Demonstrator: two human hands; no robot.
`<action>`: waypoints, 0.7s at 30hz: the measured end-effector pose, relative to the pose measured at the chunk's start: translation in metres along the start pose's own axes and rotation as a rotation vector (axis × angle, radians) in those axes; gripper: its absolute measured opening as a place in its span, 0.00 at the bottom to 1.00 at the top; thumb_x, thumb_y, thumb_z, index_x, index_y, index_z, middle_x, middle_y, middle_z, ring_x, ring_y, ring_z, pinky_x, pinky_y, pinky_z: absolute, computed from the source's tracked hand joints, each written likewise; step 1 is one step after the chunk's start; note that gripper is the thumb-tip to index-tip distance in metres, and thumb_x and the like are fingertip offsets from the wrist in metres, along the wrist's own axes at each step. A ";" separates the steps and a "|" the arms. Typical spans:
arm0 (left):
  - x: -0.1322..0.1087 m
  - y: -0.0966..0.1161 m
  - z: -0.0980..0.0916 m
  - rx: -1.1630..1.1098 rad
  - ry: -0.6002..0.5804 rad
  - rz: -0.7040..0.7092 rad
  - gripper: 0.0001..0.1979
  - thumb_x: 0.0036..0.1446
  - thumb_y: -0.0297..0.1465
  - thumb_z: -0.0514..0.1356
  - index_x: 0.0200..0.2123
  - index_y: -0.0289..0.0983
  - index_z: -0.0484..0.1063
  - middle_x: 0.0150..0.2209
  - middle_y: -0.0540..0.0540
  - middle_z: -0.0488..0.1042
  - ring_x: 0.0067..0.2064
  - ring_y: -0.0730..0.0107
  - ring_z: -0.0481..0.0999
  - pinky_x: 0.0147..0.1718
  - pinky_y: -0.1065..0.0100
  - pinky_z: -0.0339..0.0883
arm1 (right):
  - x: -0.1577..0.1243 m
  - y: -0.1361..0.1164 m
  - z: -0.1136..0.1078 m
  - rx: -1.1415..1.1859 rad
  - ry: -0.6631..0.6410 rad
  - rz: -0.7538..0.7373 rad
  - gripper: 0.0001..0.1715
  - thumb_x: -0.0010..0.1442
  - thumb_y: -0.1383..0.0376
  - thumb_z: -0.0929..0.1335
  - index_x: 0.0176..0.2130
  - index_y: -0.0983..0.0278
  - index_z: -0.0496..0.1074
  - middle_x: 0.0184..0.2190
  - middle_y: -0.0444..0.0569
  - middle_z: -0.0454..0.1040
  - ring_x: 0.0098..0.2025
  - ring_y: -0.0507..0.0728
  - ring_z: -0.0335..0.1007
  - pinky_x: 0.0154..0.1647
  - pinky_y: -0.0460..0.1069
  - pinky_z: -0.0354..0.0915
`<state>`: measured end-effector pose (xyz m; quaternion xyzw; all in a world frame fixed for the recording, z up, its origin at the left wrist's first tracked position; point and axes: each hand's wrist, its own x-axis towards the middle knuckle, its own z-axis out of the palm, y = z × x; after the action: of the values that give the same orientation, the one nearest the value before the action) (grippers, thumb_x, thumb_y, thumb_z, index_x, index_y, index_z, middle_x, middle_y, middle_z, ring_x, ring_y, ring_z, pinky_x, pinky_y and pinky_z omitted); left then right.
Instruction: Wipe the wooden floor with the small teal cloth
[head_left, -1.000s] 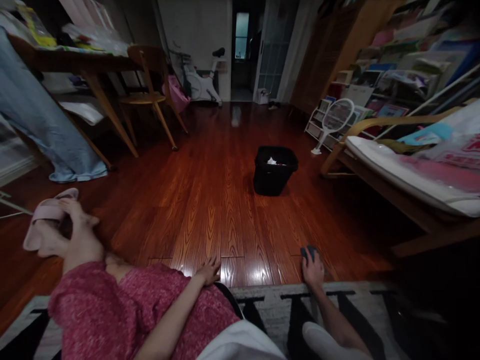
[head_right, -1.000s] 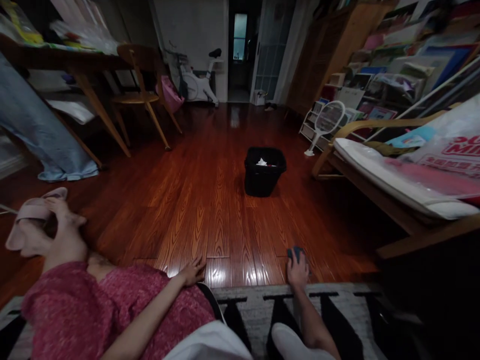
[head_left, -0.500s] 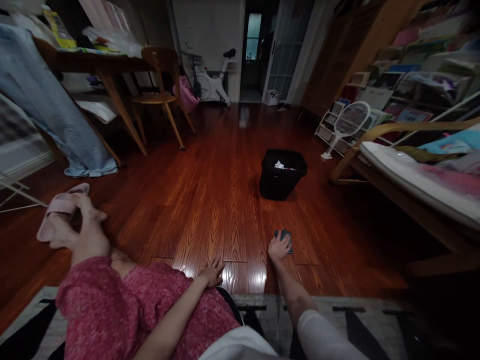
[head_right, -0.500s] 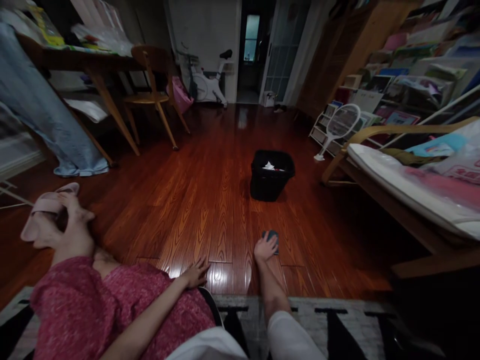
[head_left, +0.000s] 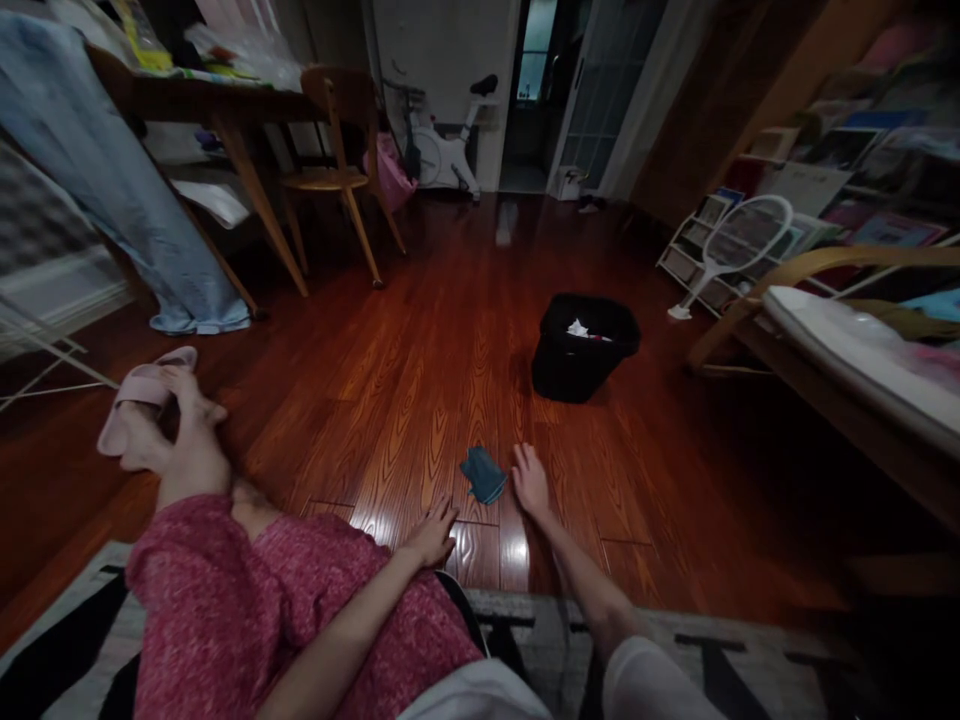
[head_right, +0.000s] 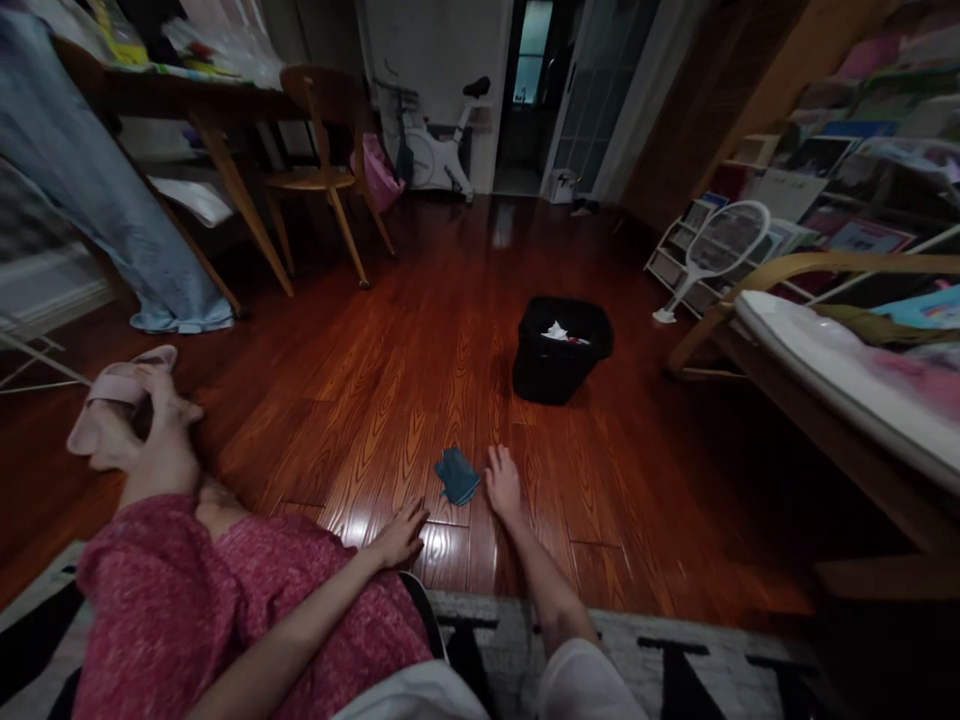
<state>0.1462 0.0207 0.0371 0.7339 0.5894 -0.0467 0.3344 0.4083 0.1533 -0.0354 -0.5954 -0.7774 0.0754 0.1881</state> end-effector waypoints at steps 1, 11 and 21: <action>0.004 0.004 -0.001 -0.005 0.043 0.010 0.36 0.59 0.30 0.55 0.70 0.38 0.52 0.75 0.42 0.36 0.74 0.57 0.37 0.70 0.53 0.41 | -0.003 0.025 -0.010 -0.032 0.026 0.074 0.34 0.70 0.63 0.51 0.70 0.68 0.53 0.71 0.59 0.53 0.74 0.60 0.39 0.69 0.58 0.47; 0.074 0.068 0.002 0.025 0.271 -0.019 0.36 0.62 0.33 0.53 0.71 0.33 0.48 0.74 0.38 0.37 0.74 0.54 0.34 0.70 0.49 0.35 | -0.048 0.116 -0.025 -0.197 0.053 0.408 0.39 0.69 0.57 0.48 0.71 0.71 0.51 0.71 0.59 0.52 0.73 0.61 0.40 0.71 0.60 0.41; 0.106 0.051 0.009 0.155 0.311 -0.032 0.32 0.67 0.40 0.47 0.72 0.43 0.47 0.74 0.47 0.41 0.74 0.57 0.35 0.70 0.45 0.31 | -0.048 0.126 -0.014 -0.189 0.034 0.405 0.39 0.68 0.57 0.50 0.72 0.68 0.49 0.71 0.59 0.52 0.73 0.62 0.42 0.70 0.63 0.41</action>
<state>0.2264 0.1001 0.0037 0.7463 0.6404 0.0167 0.1807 0.5369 0.1410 -0.0756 -0.7555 -0.6423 0.0284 0.1258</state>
